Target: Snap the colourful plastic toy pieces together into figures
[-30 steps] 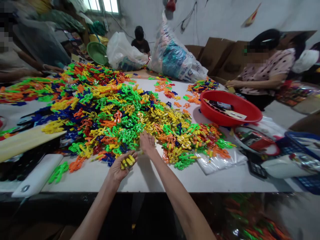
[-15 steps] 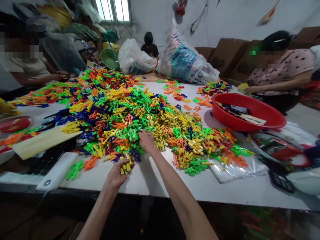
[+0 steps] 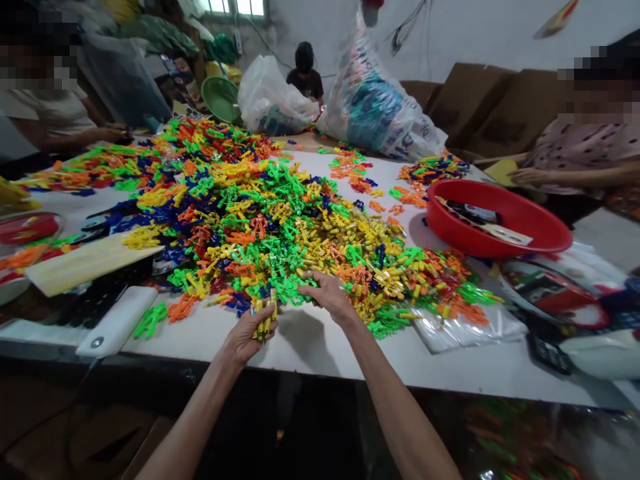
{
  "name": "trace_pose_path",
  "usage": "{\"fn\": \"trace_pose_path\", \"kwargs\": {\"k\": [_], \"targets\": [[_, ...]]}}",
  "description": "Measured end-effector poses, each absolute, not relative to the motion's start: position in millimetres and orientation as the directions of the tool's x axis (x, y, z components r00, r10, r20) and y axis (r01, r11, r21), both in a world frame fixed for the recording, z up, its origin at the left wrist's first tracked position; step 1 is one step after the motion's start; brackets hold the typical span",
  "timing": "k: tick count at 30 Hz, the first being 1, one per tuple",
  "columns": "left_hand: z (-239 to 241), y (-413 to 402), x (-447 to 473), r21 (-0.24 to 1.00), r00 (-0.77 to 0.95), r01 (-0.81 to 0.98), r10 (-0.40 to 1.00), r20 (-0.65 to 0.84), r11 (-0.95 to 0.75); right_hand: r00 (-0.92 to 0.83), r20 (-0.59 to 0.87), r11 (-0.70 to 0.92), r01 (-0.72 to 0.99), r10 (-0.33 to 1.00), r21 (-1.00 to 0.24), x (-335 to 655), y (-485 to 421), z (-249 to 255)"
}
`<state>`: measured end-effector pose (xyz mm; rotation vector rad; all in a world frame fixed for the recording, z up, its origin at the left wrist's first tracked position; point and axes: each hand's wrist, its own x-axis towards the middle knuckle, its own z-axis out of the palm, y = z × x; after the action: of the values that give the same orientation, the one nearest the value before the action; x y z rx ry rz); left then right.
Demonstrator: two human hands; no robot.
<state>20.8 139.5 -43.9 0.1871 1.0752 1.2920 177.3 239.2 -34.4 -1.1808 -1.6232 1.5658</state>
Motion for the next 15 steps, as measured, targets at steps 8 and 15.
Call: {"fn": "trace_pose_path", "kwargs": {"k": [8,15], "targets": [[-49.0,142.0,27.9,0.659,-0.11,-0.656,0.817,-0.565,0.368,-0.245,-0.154,-0.125,0.133,0.957,-0.983,194.1,244.9,-54.7],[-47.9,139.9,31.4,0.755,-0.048,-0.558,0.894,-0.445,0.346,-0.548,-0.175,-0.228,-0.03,0.818,-0.973,207.7,225.7,-19.4]]}}
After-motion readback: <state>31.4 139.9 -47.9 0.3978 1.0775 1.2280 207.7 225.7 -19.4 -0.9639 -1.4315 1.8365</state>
